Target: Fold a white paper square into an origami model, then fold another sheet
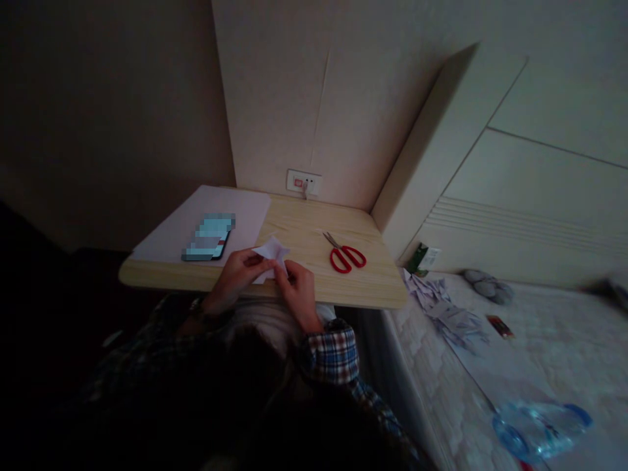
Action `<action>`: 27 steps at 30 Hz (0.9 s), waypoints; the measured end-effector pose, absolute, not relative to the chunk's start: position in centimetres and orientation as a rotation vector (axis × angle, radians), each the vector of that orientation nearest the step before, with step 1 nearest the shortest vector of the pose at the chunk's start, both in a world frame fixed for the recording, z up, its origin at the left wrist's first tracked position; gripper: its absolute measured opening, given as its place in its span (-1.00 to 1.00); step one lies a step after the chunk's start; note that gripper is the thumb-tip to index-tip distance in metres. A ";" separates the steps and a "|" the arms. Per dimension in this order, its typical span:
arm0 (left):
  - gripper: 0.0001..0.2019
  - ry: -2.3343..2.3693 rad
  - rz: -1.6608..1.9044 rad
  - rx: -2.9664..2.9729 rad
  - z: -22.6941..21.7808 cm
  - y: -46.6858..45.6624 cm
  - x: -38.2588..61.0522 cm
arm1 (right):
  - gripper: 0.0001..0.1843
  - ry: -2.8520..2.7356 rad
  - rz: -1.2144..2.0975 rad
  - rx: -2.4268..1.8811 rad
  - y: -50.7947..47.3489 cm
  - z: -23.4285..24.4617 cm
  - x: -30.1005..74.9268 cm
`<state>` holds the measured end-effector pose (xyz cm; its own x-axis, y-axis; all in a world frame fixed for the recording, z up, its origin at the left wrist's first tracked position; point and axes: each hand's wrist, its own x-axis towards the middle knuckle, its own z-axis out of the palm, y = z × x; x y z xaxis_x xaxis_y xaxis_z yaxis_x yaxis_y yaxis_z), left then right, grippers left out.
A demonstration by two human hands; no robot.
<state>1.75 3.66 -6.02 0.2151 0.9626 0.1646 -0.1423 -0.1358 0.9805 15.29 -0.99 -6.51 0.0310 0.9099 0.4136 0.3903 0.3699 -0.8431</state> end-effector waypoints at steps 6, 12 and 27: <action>-0.67 0.883 1.258 1.286 -6.0 3.6 1.8 | -0.64 -1.535 0.702 -1.180 -0.7 -6.8 15.3; -0.66 0.883 1.397 1.195 -6.1 3.7 1.9 | -0.63 -1.496 0.682 -1.199 -0.7 -6.7 15.4; -0.69 0.864 1.334 1.160 -5.4 3.6 2.0 | -0.62 -1.498 0.647 -1.178 -1.1 -6.4 15.5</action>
<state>1.97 3.59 -5.42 0.0957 0.9842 0.1493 -0.2663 -0.1192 0.9565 15.53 -1.12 -6.41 0.0615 0.9124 0.4047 0.3313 0.3638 -0.8706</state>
